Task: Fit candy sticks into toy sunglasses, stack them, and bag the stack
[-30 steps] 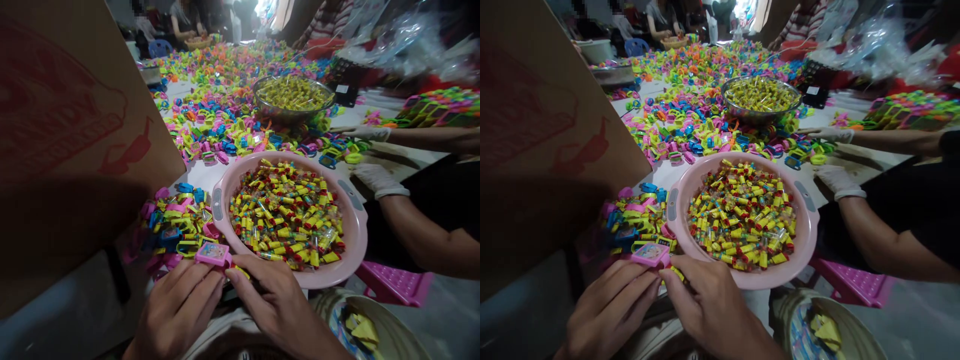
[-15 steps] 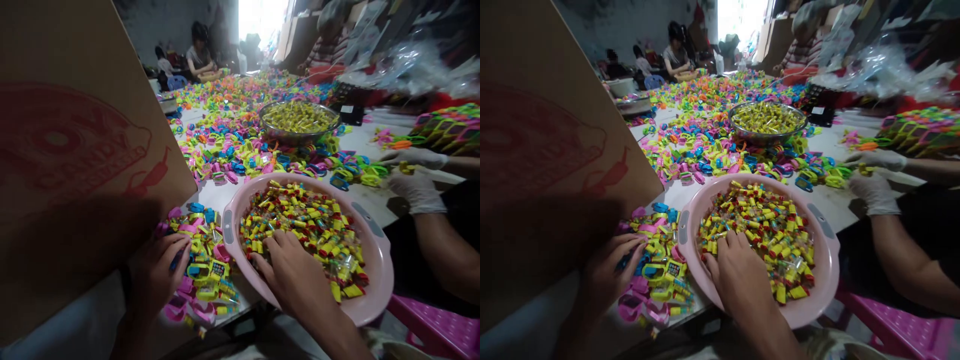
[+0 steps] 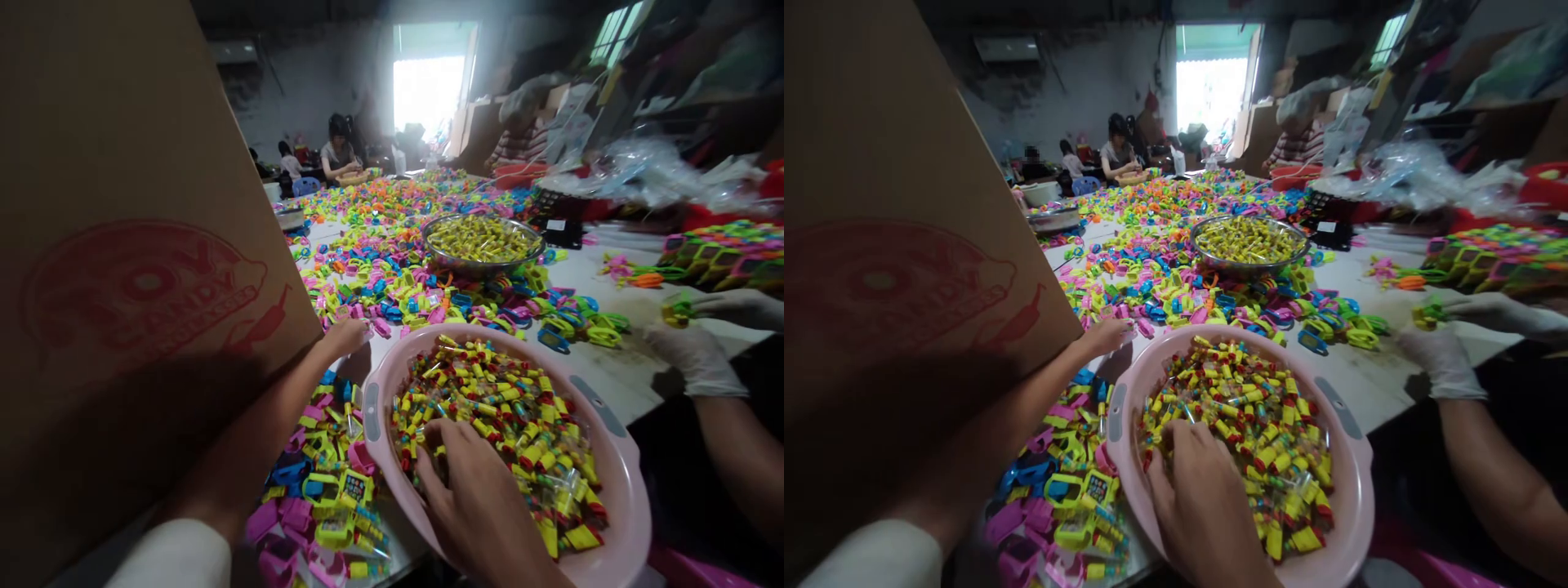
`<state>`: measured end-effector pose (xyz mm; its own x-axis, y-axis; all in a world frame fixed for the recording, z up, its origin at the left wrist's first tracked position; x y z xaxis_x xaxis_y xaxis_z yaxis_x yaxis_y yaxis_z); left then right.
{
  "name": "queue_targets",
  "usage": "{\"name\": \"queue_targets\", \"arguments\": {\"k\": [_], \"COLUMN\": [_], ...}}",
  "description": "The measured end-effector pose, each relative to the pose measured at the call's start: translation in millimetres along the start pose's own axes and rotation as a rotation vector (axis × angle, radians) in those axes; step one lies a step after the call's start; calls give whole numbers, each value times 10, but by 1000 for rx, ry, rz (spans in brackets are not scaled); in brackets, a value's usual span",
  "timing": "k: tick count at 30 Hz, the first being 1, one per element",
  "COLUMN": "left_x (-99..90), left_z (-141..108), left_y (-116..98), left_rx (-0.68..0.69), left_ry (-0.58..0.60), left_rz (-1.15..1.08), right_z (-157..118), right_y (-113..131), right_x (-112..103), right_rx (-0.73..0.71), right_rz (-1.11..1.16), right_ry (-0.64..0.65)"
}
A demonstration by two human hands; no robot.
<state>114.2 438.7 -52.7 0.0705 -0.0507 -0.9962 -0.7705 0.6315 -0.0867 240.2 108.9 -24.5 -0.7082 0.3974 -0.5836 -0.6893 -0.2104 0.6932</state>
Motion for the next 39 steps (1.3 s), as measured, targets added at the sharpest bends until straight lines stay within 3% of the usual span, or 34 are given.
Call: {"name": "queue_targets", "arguments": {"k": [4, 9, 14, 18, 24, 30, 33, 39], "left_x": [24, -259, -687, -875, -841, -672, -627, -599], "left_z": [-14, -295, -1198, -1969, -2531, -2821, -2909, -2976], "left_y": [-12, -70, -476, -899, -1370, -1603, -1657, -1656], "left_rx": [-27, -10, -11, -112, -63, -160, -117, -100], "left_ry": [1, -90, -220, -343, -150, 249, 400, 446], "left_rz": [-9, -144, -367, -785, -1058, -1416, -1475, -1448], "right_z": [37, 42, 61, 61, 65, 90, 36, -64], "right_y": [22, 33, 118, 216, 325, 346, 317, 332], "right_x": [-63, -145, -207, -264, -455, -476, -440, -413], "right_rx": [4, 41, -33, -80, 55, 95, 164, 183], "right_rz": [89, 124, 193, 358, 660, 907, 984, 993], "right_ry": [-41, -82, -97, -15, 76, 473, 529, 607]}}
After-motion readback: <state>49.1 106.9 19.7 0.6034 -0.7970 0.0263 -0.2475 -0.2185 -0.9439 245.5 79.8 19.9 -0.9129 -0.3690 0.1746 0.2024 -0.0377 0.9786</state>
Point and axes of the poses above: each hand's wrist, its own z-axis towards the middle knuckle, its own x-axis out of the palm, y = z × x, the point moved 4 cm from there along z, towards the middle knuckle, and after that the axes turned 12 degrees about z, right-handed, at the moved point
